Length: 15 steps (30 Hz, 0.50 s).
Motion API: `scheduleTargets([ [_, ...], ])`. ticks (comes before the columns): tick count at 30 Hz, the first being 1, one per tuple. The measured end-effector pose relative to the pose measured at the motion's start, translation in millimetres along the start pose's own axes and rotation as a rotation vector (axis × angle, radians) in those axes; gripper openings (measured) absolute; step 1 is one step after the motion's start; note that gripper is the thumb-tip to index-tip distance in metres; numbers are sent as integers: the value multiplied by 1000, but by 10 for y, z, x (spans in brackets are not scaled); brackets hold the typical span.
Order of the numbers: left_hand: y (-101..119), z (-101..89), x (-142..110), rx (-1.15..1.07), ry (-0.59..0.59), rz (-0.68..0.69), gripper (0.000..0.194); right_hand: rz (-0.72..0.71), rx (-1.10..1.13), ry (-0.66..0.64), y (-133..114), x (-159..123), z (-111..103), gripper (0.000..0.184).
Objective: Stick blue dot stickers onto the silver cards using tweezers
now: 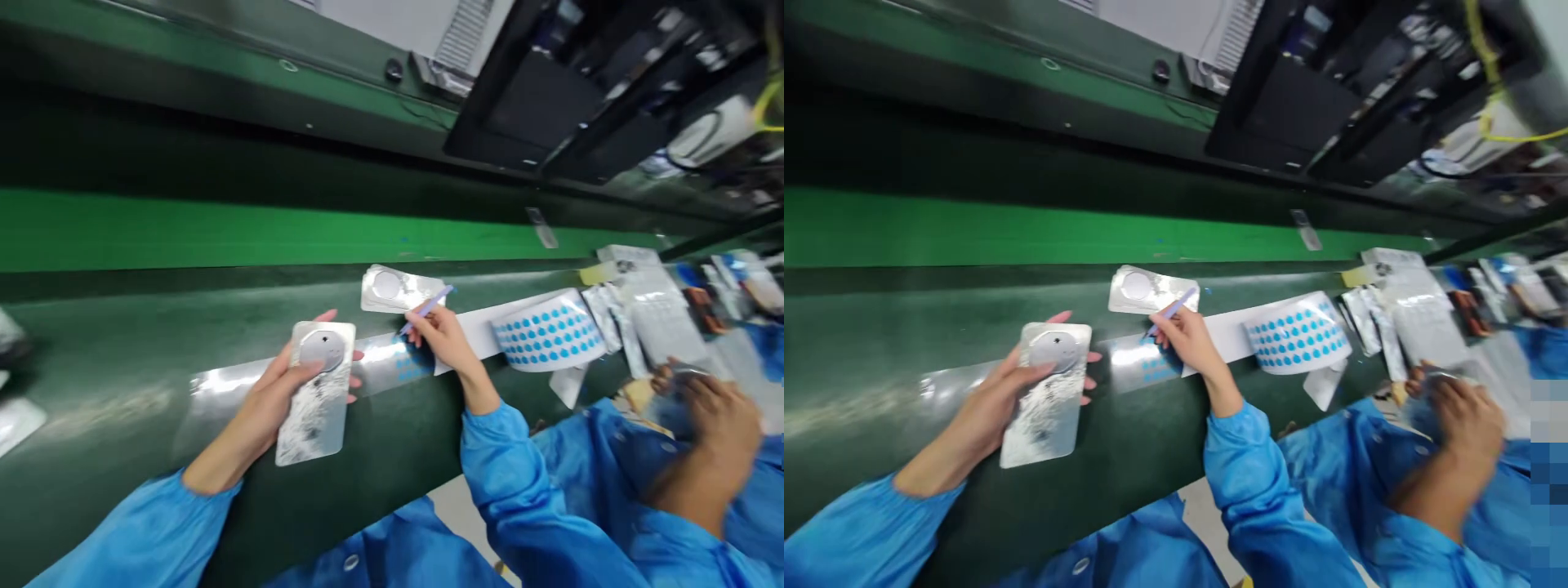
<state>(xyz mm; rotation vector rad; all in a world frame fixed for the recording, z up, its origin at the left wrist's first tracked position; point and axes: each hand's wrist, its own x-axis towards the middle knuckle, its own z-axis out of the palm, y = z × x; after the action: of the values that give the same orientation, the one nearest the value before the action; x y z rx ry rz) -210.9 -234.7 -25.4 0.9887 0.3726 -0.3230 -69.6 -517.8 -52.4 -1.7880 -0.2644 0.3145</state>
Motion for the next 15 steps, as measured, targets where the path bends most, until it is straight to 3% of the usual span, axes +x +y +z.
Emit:
scheduleTargets([
  [6,141,196,-95,127,88,-15,102,-12,16,-32,77,69,21,68],
  [15,223,353,-156,188,214,-68,94,-7,113,-58,33,118,33,68],
])
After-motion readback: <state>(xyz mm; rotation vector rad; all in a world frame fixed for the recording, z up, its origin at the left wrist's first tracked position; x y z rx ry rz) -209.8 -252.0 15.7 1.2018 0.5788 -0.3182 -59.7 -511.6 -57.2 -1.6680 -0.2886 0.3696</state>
